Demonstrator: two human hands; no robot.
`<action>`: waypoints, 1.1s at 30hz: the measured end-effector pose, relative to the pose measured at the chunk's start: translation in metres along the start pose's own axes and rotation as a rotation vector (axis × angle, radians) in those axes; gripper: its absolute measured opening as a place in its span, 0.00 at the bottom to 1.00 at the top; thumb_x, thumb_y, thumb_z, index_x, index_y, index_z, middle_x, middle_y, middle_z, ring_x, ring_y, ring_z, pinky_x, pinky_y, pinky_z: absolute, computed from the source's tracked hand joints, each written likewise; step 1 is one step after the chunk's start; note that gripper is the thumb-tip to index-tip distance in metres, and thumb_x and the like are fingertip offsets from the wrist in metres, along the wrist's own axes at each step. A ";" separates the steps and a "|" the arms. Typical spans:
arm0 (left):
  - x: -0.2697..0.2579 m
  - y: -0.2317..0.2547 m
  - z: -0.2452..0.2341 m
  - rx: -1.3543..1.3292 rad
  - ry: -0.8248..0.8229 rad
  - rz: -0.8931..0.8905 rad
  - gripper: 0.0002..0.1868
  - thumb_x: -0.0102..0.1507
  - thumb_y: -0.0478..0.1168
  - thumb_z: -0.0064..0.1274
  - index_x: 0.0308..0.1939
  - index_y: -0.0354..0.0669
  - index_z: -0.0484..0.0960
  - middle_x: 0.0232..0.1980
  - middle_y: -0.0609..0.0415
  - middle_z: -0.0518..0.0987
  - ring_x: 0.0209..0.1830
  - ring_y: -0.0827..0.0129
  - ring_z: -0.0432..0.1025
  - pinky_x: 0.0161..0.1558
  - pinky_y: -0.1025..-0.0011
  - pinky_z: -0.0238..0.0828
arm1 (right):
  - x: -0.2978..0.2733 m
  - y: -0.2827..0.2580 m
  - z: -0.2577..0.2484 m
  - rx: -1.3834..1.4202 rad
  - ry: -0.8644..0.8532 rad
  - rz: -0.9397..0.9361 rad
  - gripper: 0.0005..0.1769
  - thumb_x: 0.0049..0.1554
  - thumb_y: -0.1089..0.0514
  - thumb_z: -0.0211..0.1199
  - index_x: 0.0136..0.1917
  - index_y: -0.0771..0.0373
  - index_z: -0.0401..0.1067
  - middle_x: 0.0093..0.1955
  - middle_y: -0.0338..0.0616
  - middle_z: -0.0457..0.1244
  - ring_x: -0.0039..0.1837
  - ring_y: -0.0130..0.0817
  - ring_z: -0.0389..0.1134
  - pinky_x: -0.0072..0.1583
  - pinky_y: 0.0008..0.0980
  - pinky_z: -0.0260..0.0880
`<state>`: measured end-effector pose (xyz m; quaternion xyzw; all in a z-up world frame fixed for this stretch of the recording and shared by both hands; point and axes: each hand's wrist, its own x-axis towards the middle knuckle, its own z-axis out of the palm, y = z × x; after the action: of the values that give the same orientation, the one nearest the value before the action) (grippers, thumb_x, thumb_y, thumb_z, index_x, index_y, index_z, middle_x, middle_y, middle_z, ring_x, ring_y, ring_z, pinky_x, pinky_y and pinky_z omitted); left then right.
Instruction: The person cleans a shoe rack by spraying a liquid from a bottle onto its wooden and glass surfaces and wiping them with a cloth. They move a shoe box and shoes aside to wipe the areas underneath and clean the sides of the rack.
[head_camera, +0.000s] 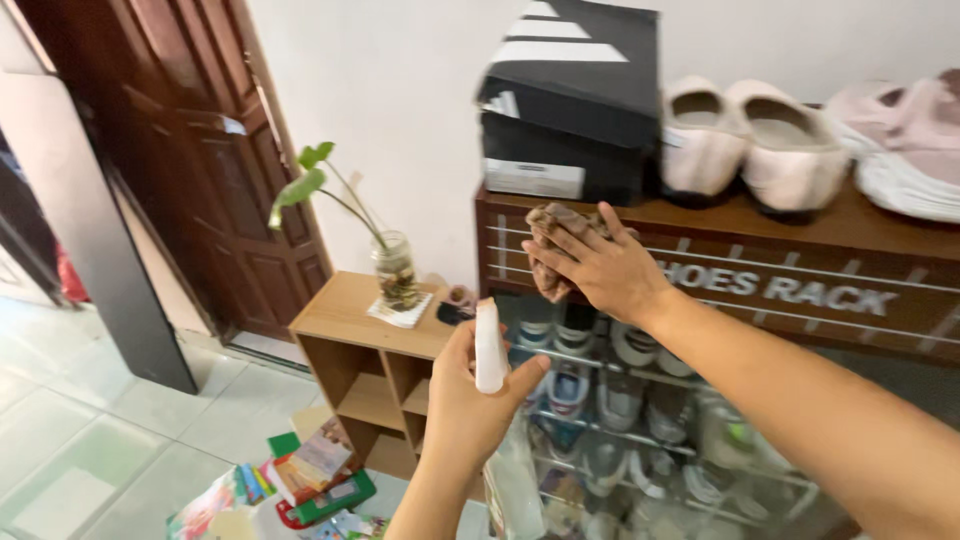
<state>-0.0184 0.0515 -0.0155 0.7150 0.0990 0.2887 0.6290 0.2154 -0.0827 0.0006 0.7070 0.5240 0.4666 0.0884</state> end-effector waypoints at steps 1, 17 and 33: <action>0.005 -0.002 -0.012 -0.008 -0.006 0.003 0.26 0.48 0.44 0.72 0.45 0.38 0.78 0.34 0.59 0.76 0.32 0.77 0.69 0.36 0.74 0.70 | 0.020 -0.006 0.003 0.030 0.029 -0.023 0.36 0.59 0.55 0.53 0.80 0.45 0.56 0.83 0.43 0.51 0.83 0.42 0.48 0.78 0.61 0.38; 0.038 -0.022 -0.123 0.021 -0.081 0.000 0.23 0.51 0.46 0.68 0.46 0.38 0.82 0.36 0.58 0.83 0.35 0.79 0.75 0.39 0.75 0.74 | 0.042 -0.125 0.084 -0.027 -0.127 -0.083 0.29 0.58 0.54 0.54 0.73 0.56 0.65 0.80 0.42 0.52 0.82 0.34 0.49 0.75 0.64 0.41; 0.069 -0.038 -0.105 -0.155 -0.118 0.006 0.22 0.56 0.45 0.66 0.51 0.38 0.82 0.36 0.59 0.82 0.34 0.80 0.73 0.37 0.76 0.73 | 0.050 -0.161 0.108 0.000 -0.344 -0.126 0.20 0.56 0.52 0.53 0.59 0.59 0.72 0.65 0.49 0.63 0.74 0.45 0.57 0.75 0.65 0.44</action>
<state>-0.0105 0.1818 -0.0278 0.6803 0.0372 0.2546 0.6863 0.1914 0.0677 -0.1288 0.7423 0.5443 0.3323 0.2057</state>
